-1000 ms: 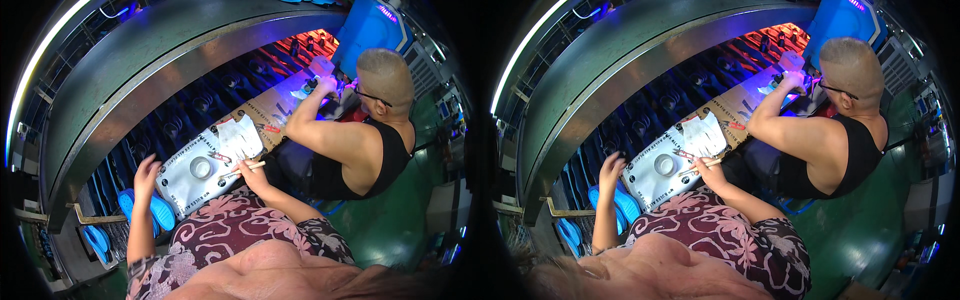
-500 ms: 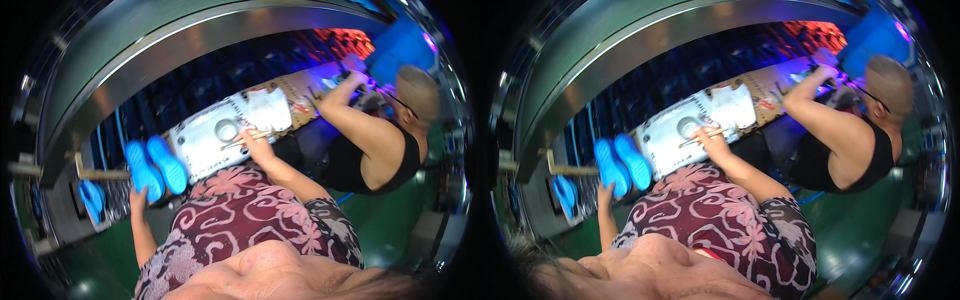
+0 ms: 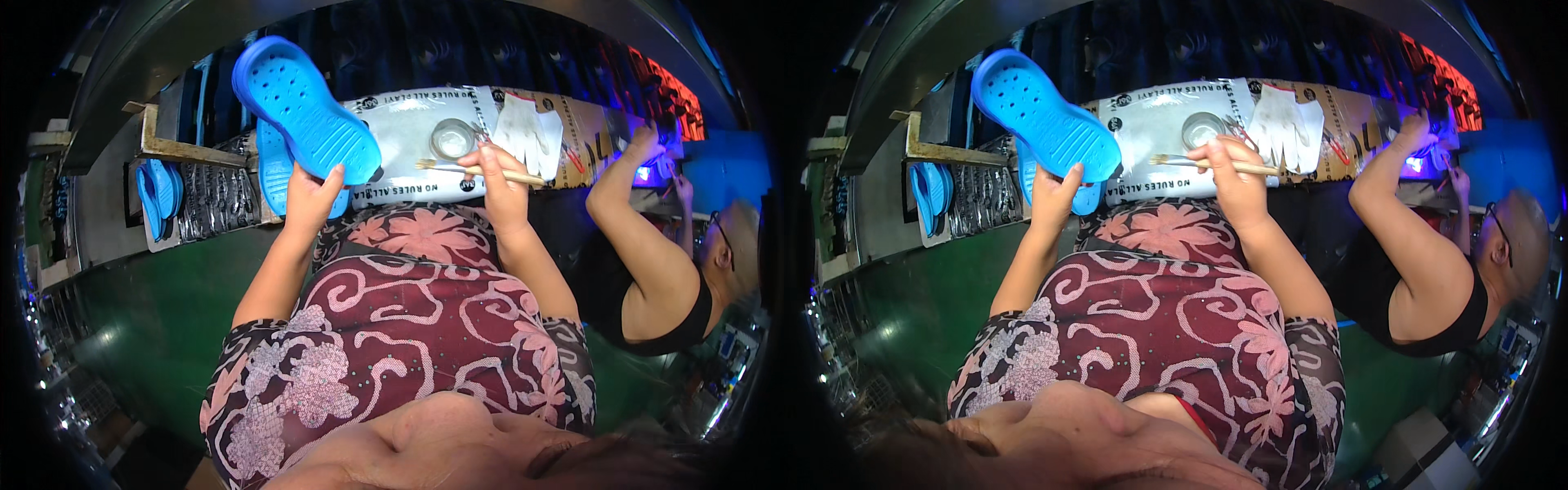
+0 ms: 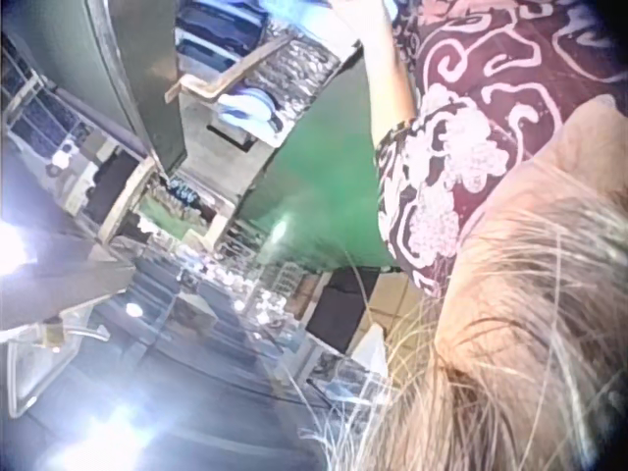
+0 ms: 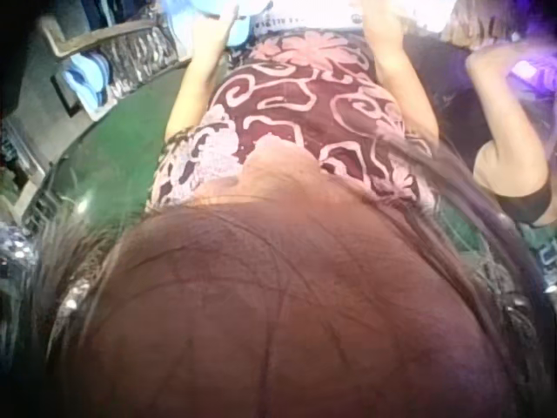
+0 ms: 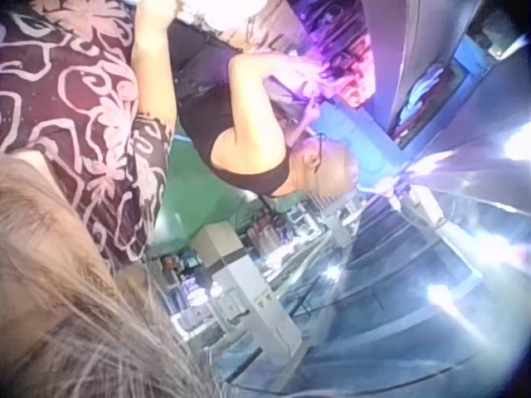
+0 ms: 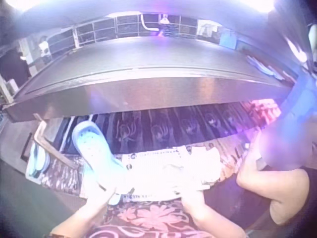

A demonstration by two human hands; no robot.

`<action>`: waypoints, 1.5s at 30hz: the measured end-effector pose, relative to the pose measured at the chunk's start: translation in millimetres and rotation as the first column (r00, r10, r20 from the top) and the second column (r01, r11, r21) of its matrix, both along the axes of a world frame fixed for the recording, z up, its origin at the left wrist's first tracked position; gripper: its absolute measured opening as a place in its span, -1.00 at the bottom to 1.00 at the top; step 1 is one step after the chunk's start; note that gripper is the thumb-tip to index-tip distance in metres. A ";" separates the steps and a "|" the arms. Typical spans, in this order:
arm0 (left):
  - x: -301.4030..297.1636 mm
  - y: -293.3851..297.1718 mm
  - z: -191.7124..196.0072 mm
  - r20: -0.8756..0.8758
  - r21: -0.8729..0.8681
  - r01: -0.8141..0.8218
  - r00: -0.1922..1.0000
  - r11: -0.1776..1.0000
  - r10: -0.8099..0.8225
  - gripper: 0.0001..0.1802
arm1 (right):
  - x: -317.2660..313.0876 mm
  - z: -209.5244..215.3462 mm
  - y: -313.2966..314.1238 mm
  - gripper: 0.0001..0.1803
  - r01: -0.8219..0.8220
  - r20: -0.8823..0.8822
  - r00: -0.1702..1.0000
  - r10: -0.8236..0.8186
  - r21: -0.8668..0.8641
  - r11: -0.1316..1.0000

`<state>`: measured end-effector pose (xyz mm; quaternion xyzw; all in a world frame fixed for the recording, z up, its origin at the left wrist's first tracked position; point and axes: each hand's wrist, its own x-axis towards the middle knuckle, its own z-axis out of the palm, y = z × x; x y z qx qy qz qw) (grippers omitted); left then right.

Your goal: The person takes shoe soles, applies adhesive onto them using a brush dipped in a container, and places the soles onto a conveyor belt.

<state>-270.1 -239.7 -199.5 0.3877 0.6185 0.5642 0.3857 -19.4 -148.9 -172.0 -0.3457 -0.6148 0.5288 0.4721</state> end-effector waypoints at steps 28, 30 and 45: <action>36.1 14.0 31.8 -0.212 0.107 0.107 0.974 0.989 -0.083 -0.63 | -14.0 12.8 3.2 -0.75 -0.186 0.378 0.925 -0.026 0.512 0.839; 35.4 14.2 28.5 -0.230 0.118 0.095 0.971 0.988 -0.066 -0.64 | -12.3 10.3 5.2 -0.78 -0.153 0.345 0.937 -0.064 0.566 0.810; 39.0 17.5 8.7 -0.405 0.293 0.086 0.913 0.952 0.042 -0.72 | -9.7 6.2 1.3 -0.80 -0.113 0.266 0.960 -0.082 0.641 0.759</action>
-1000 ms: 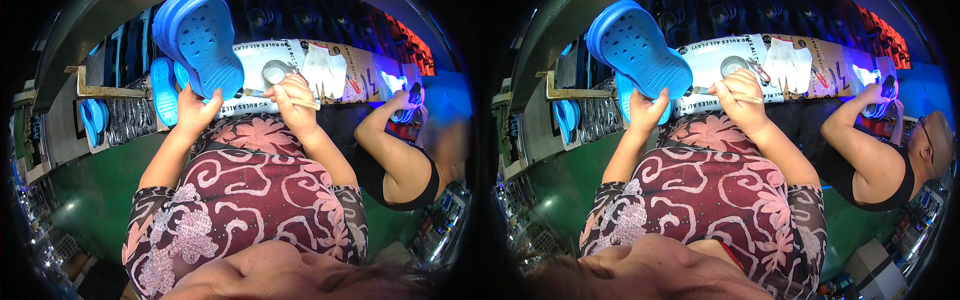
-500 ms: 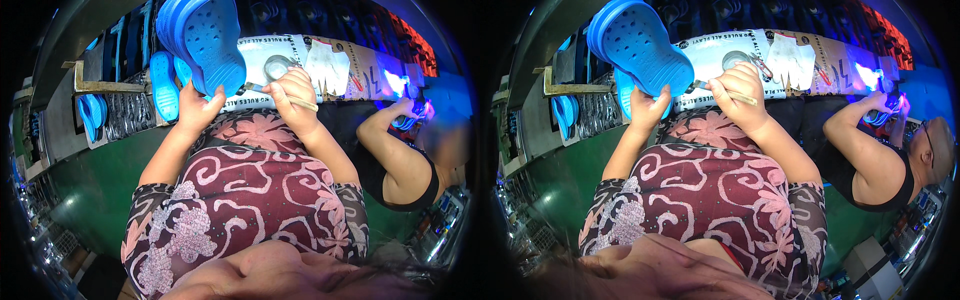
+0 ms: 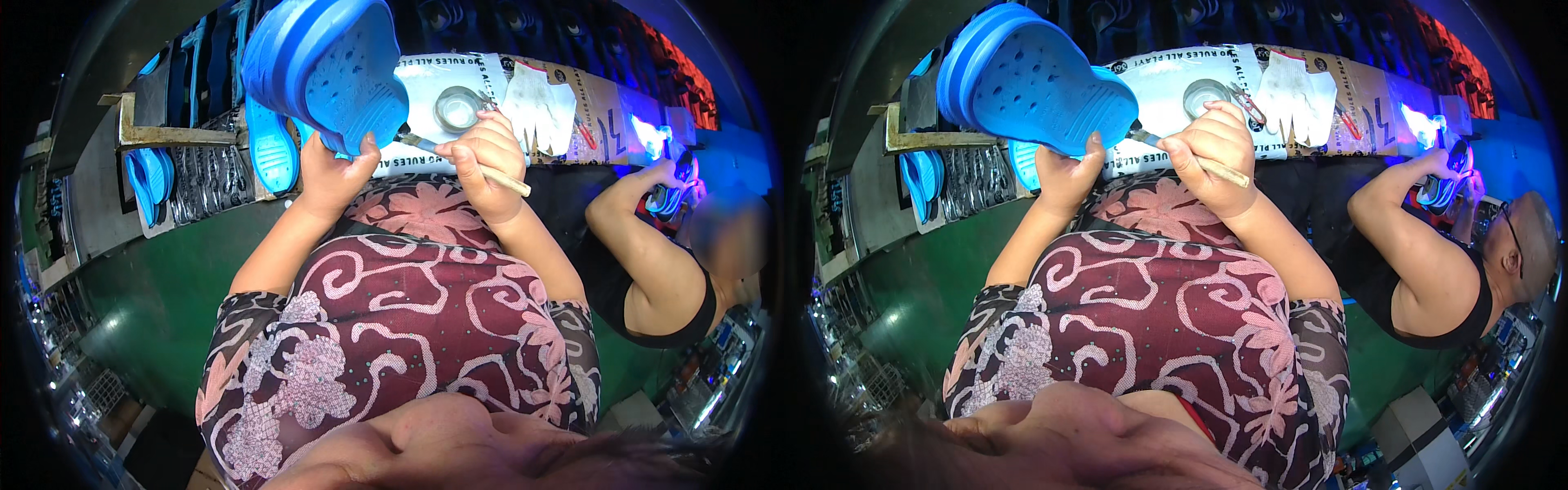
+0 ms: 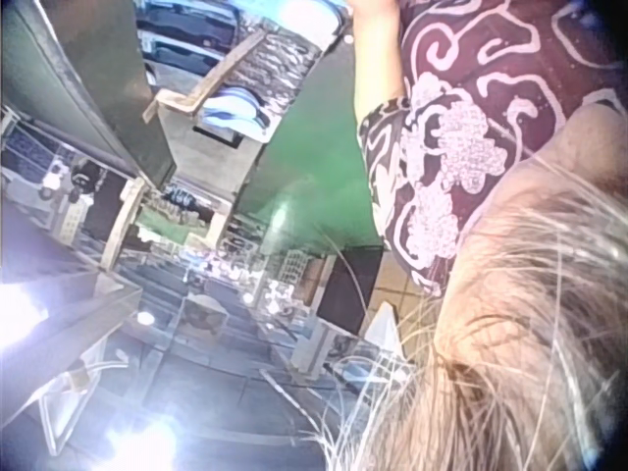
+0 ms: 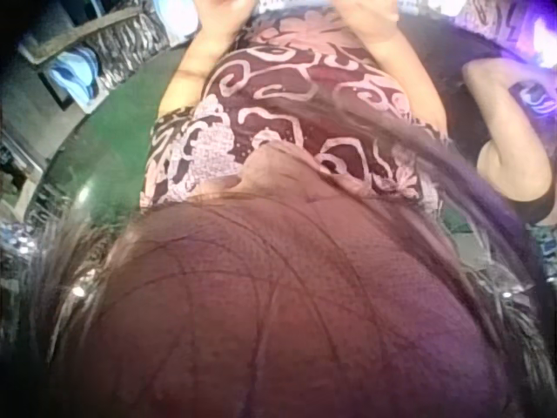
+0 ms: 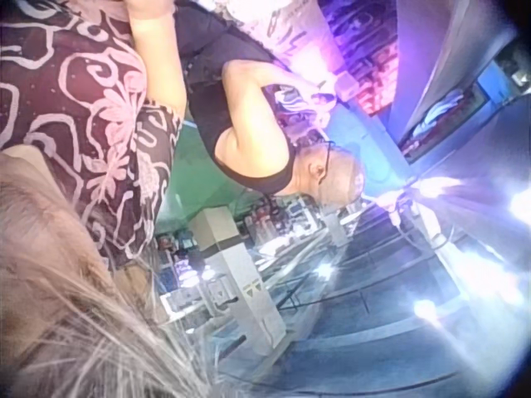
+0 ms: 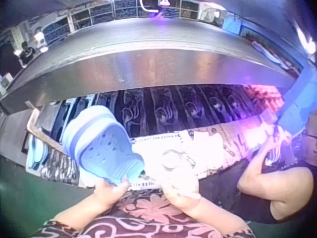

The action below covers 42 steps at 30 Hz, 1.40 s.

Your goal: The person takes shoe soles, applies adhesive onto them using a brush dipped in a container, and places the soles onto a conveyor belt.

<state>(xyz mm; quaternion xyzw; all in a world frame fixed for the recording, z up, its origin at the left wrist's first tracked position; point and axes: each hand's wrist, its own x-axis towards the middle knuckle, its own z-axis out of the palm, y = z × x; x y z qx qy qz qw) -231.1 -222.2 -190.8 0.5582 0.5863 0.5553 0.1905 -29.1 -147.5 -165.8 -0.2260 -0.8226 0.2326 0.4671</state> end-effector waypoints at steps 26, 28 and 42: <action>-9.5 3.0 4.4 -0.326 -0.077 0.156 0.929 0.985 -0.173 -0.49 | -8.0 5.9 5.0 -0.79 0.032 -0.005 0.999 -0.032 0.088 0.996; -8.2 5.0 4.3 -0.330 -0.076 0.135 0.932 0.988 -0.153 -0.49 | -2.0 7.0 3.8 -0.80 0.058 0.068 0.995 -0.068 0.144 0.988; 17.1 27.0 136.4 0.604 -0.175 0.629 0.676 0.757 -0.423 -0.38 | 67.5 -21.9 -4.8 -0.78 0.347 -0.090 0.931 -0.353 -0.080 0.935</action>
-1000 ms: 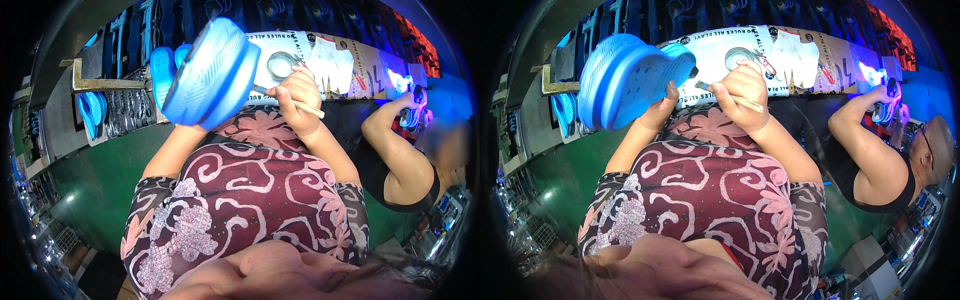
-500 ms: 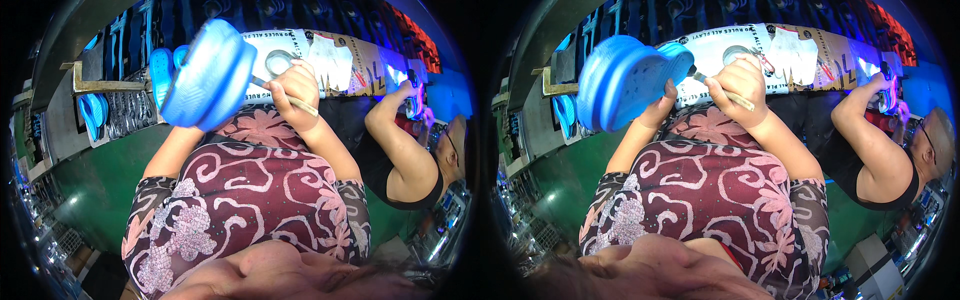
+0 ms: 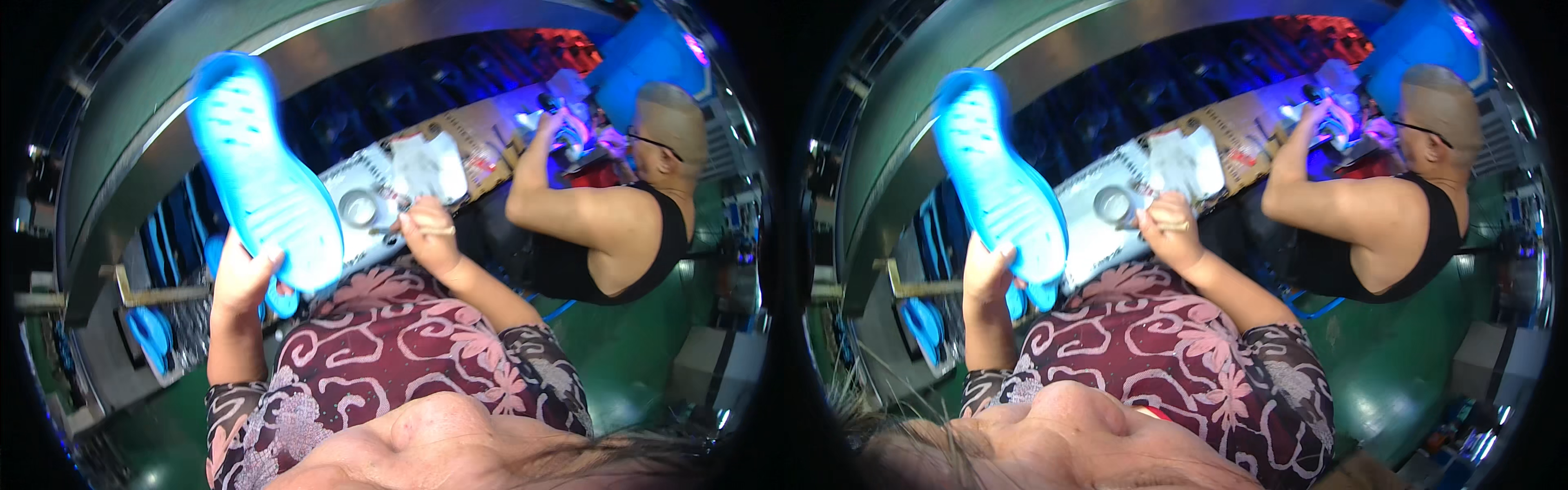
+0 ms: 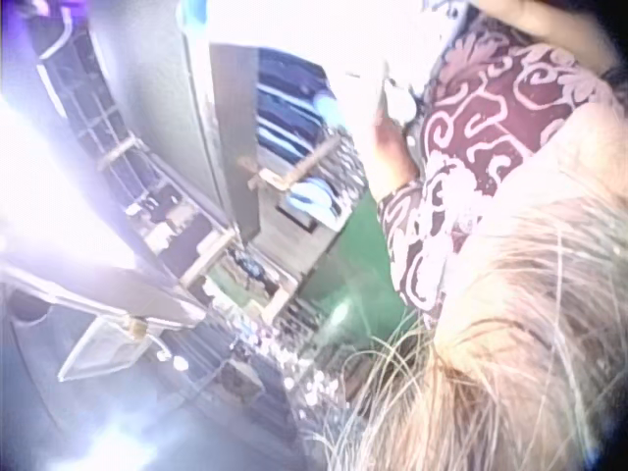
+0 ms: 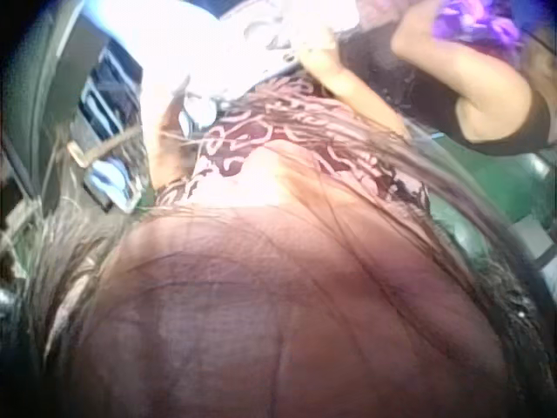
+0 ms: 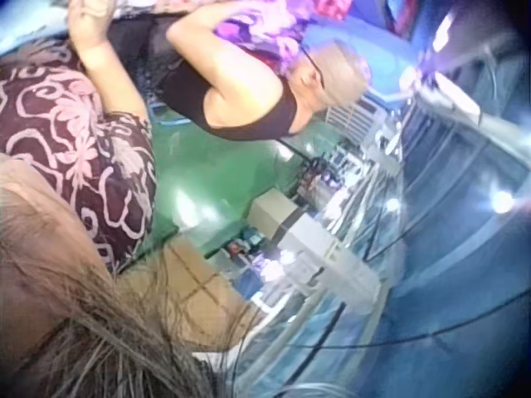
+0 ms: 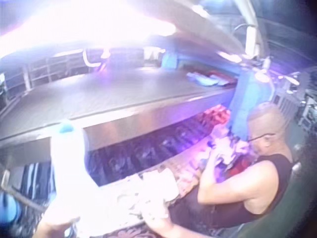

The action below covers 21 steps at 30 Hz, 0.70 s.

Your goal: The person takes shoe soles, applies adhesive onto them using a brush dipped in a container, and places the soles onto a conveyor belt.

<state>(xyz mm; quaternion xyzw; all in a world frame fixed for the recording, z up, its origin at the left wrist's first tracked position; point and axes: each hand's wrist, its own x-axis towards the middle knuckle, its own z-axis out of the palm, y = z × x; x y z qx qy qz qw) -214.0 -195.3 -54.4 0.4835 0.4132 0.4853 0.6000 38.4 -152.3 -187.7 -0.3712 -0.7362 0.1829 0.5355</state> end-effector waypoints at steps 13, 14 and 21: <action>172.1 228.4 108.0 0.541 0.146 0.144 0.817 0.979 -0.201 -0.42 | 21.6 -6.4 -9.1 -0.67 0.187 -0.027 0.981 -0.193 -0.141 0.972; 166.5 215.3 103.9 0.508 0.235 0.130 0.828 0.963 -0.236 -0.48 | 21.6 -9.6 -9.8 -0.70 0.185 -0.067 0.978 -0.200 -0.184 0.965; 37.8 114.4 -42.8 -0.081 0.203 0.079 0.995 0.976 -0.063 -0.49 | 22.7 -24.2 -12.9 -0.73 0.160 -0.134 0.972 -0.191 -0.213 0.964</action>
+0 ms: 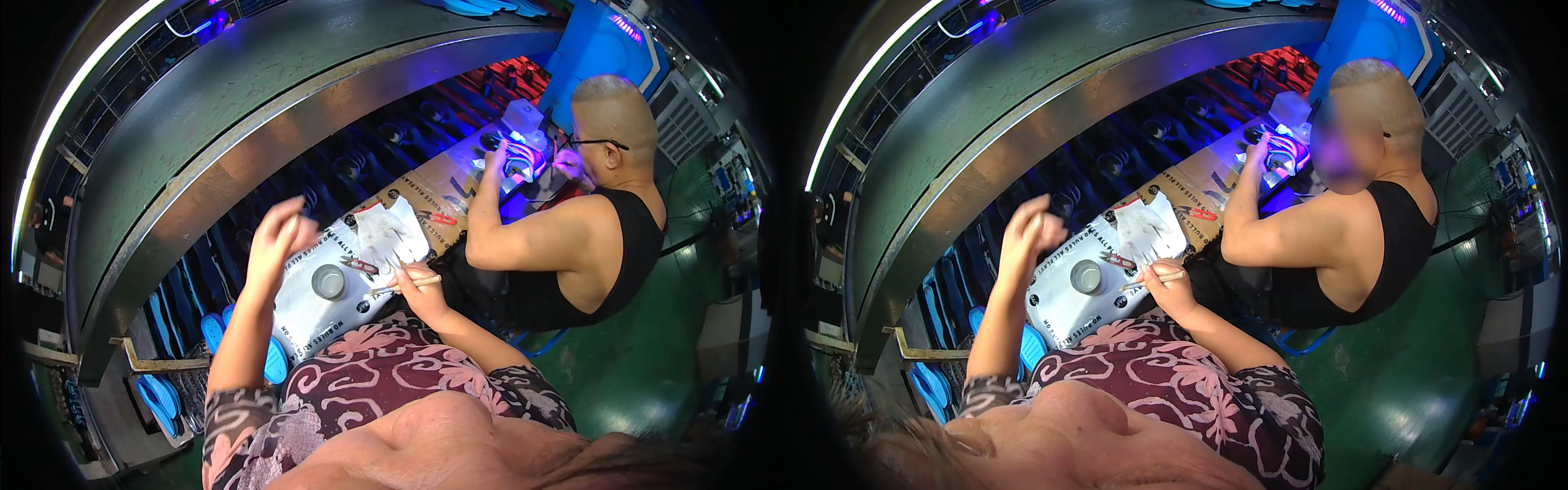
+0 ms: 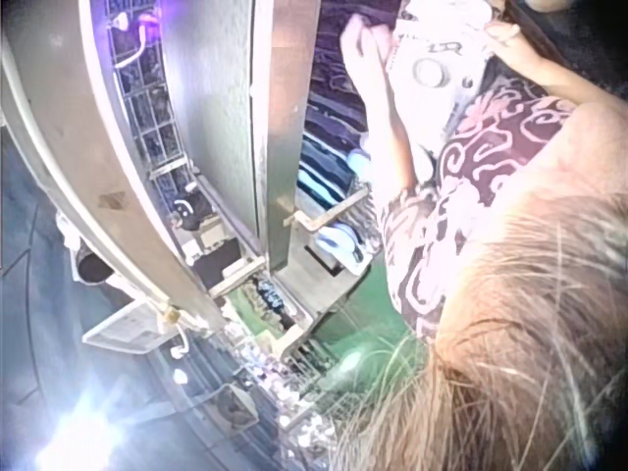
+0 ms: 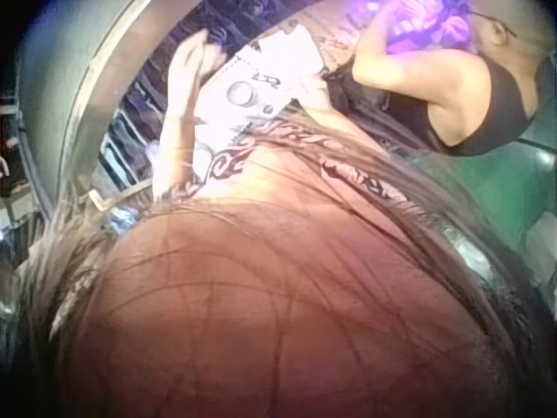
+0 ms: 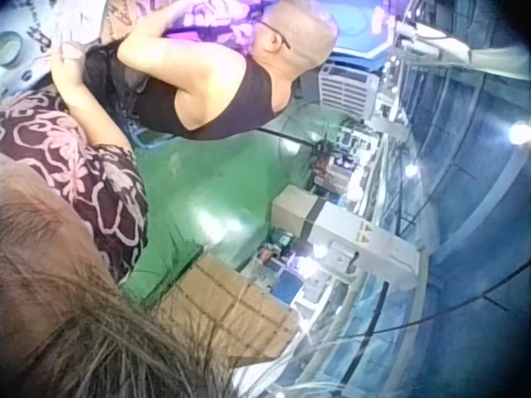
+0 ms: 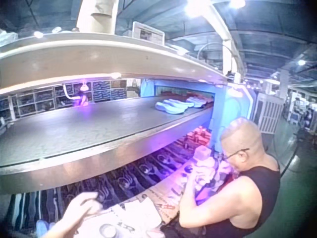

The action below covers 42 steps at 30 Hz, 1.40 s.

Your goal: The person takes shoe soles, applies adhesive onto them using a brush dipped in a container, and places the soles onto a conveyor belt.

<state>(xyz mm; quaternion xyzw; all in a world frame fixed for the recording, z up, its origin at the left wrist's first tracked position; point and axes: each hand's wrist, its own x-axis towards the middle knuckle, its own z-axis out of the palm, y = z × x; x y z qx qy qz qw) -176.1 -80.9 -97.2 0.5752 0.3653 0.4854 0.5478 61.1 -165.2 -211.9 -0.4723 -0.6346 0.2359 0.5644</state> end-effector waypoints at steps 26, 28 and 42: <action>-173.6 -179.8 -171.4 -0.273 -0.578 -0.566 0.813 0.587 0.515 -0.56 | -58.4 -26.8 74.0 -0.78 -0.302 0.239 0.919 0.314 -0.084 0.949; -167.1 -177.0 -155.5 -0.061 -0.788 -0.369 0.843 0.493 0.534 -0.54 | -64.2 -38.0 79.0 -0.80 -0.314 0.308 0.898 0.314 -0.050 0.948; -107.7 -165.1 -100.8 0.047 -0.535 -0.336 0.905 0.775 0.424 -0.42 | -45.3 -18.4 57.2 -0.67 -0.325 -0.406 0.902 0.146 -0.418 0.848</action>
